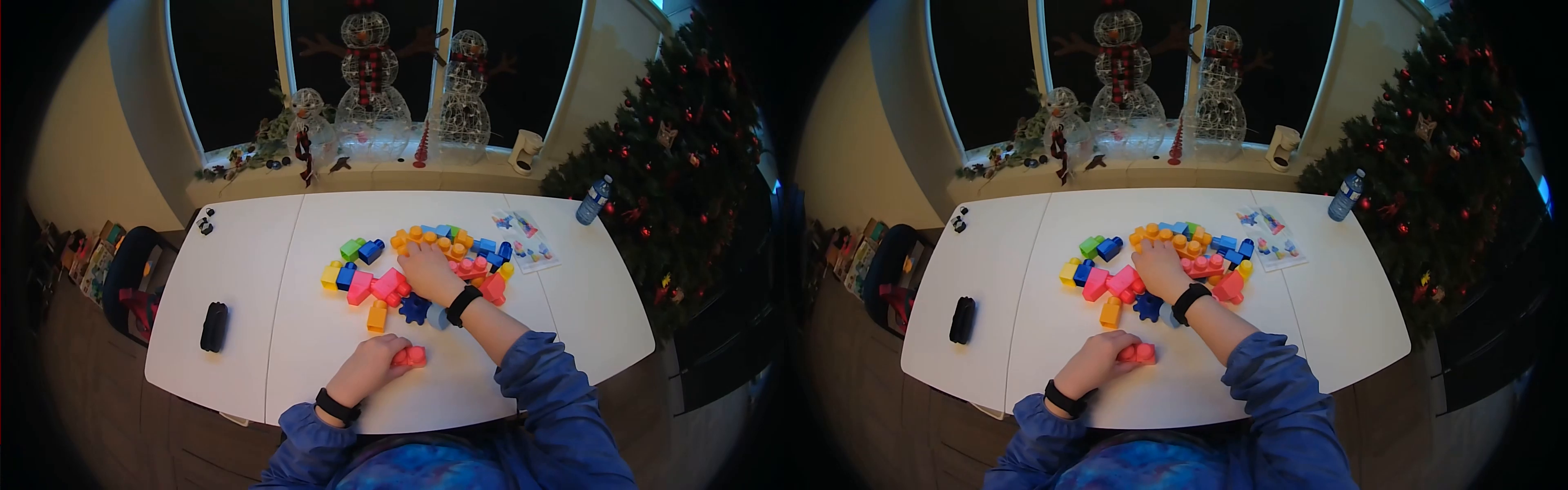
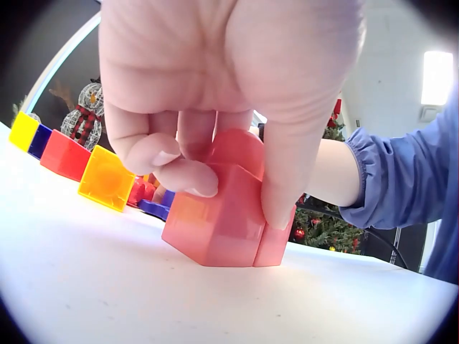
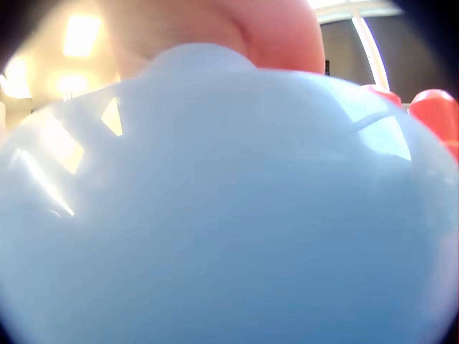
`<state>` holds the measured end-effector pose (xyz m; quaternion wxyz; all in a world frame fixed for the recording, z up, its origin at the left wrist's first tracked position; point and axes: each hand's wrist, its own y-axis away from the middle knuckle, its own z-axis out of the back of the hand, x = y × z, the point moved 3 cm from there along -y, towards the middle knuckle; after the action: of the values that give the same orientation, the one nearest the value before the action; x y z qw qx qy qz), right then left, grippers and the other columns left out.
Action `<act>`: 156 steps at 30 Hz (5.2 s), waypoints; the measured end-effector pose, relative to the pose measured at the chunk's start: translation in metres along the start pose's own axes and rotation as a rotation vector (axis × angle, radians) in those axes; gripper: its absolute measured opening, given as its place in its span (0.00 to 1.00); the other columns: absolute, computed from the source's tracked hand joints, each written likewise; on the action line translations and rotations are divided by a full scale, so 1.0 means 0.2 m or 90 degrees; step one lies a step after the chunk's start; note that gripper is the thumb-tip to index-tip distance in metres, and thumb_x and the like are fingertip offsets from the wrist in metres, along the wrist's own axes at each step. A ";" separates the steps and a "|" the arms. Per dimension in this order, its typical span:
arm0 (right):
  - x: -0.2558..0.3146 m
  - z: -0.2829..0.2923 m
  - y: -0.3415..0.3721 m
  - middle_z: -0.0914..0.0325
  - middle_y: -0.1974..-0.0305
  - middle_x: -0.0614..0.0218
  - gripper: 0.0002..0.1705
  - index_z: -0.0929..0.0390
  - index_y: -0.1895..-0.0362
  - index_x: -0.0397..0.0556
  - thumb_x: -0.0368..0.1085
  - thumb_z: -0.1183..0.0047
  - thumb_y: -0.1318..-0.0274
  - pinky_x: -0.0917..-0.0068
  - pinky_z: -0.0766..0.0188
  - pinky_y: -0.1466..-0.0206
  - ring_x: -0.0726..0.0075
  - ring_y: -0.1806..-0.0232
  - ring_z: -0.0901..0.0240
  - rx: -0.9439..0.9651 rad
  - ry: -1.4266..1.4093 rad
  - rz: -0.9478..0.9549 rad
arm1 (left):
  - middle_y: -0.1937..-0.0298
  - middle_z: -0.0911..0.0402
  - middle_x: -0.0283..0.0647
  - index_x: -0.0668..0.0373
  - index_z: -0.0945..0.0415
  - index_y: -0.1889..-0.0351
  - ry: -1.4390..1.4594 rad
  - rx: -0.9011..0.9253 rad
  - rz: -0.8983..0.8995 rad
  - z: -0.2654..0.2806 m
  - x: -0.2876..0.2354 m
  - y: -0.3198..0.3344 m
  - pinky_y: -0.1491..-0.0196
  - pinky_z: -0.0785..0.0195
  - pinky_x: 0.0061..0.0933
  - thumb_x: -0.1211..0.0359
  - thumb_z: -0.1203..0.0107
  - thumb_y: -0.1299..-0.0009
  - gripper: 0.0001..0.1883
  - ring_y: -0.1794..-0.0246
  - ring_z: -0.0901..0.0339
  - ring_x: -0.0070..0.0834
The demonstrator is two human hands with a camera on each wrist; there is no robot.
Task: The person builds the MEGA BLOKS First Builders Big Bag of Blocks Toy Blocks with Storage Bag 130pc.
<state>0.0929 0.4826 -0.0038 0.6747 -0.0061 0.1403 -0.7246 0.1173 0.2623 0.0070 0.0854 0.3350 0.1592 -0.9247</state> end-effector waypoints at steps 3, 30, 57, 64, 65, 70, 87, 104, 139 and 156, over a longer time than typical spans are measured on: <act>-0.03 0.03 0.02 0.22 0.49 0.56 0.16 0.17 0.53 0.53 0.37 0.36 0.48 0.51 0.31 0.41 0.48 0.45 0.24 0.013 -0.055 0.015 | 0.59 0.16 0.48 0.59 0.18 0.52 0.002 -0.003 -0.003 0.00 0.00 0.00 0.52 0.23 0.40 0.66 0.31 0.37 0.16 0.58 0.17 0.48; 0.00 0.45 0.69 0.16 0.58 0.59 0.17 0.21 0.47 0.48 0.42 0.38 0.34 0.64 0.23 0.57 0.54 0.60 0.18 0.100 -0.494 -0.052 | 0.58 0.16 0.49 0.62 0.18 0.52 -0.003 0.013 0.017 0.00 -0.01 -0.04 0.50 0.24 0.42 0.66 0.32 0.36 0.16 0.56 0.18 0.48; -0.25 0.11 -0.07 0.14 0.57 0.53 0.13 0.15 0.54 0.46 0.36 0.40 0.43 0.52 0.19 0.55 0.46 0.60 0.15 0.210 -0.074 0.010 | 0.52 0.18 0.47 0.59 0.21 0.46 -0.064 0.040 0.041 -0.03 0.00 -0.02 0.50 0.23 0.44 0.60 0.33 0.32 0.20 0.53 0.18 0.48; -0.24 0.03 -0.06 0.13 0.61 0.52 0.13 0.15 0.54 0.47 0.31 0.44 0.43 0.53 0.16 0.60 0.47 0.58 0.13 0.048 -0.081 -0.150 | 0.52 0.16 0.47 0.58 0.20 0.46 -0.073 0.043 0.047 -0.03 -0.01 -0.02 0.50 0.23 0.43 0.60 0.33 0.32 0.20 0.54 0.17 0.48; -0.24 0.02 -0.08 0.13 0.61 0.52 0.13 0.16 0.53 0.46 0.31 0.44 0.43 0.53 0.16 0.60 0.46 0.57 0.13 0.054 -0.085 -0.167 | 0.52 0.16 0.47 0.58 0.20 0.45 -0.075 0.042 0.047 -0.03 0.00 -0.02 0.50 0.22 0.42 0.59 0.33 0.32 0.21 0.54 0.17 0.48; -0.27 -0.06 -0.12 0.13 0.58 0.52 0.15 0.21 0.49 0.46 0.33 0.44 0.41 0.52 0.17 0.57 0.46 0.55 0.13 0.058 -0.124 -0.222 | 0.54 0.18 0.45 0.58 0.20 0.47 -0.069 0.040 0.043 -0.02 -0.02 -0.03 0.51 0.23 0.44 0.57 0.33 0.32 0.20 0.54 0.19 0.48; -0.40 0.35 0.03 0.16 0.63 0.50 0.21 0.16 0.59 0.40 0.39 0.31 0.58 0.59 0.20 0.55 0.46 0.61 0.18 -0.097 -0.480 -0.175 | 0.55 0.17 0.43 0.55 0.18 0.50 -0.086 0.017 0.017 -0.01 -0.05 -0.05 0.54 0.22 0.44 0.56 0.33 0.32 0.18 0.55 0.18 0.46; 0.01 0.44 0.81 0.20 0.60 0.61 0.16 0.17 0.55 0.47 0.36 0.31 0.48 0.63 0.23 0.54 0.56 0.58 0.19 0.089 -0.489 -0.021 | 0.54 0.16 0.50 0.62 0.18 0.49 0.024 0.018 0.046 0.02 0.01 -0.03 0.49 0.23 0.41 0.66 0.28 0.38 0.21 0.54 0.18 0.50; -0.12 0.61 0.99 0.15 0.50 0.63 0.19 0.16 0.49 0.50 0.35 0.28 0.46 0.72 0.22 0.64 0.67 0.70 0.19 -0.107 -0.544 -0.177 | 0.60 0.15 0.38 0.62 0.19 0.56 0.001 -0.228 0.185 0.36 0.08 0.18 0.72 0.31 0.24 0.70 0.29 0.34 0.13 0.76 0.25 0.24; -0.05 0.58 0.93 0.14 0.56 0.65 0.15 0.15 0.52 0.48 0.33 0.30 0.43 0.74 0.22 0.64 0.71 0.66 0.16 -0.079 -0.549 -0.136 | 0.35 0.22 0.44 0.54 0.25 0.35 -0.392 0.018 0.050 0.31 0.50 -0.33 0.33 0.32 0.47 0.68 0.26 0.41 0.34 0.29 0.31 0.47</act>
<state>0.2991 0.4600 0.0696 0.5912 -0.3623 -0.1118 -0.7119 -0.0133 0.2973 0.0035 0.1605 0.0462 0.0999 -0.9809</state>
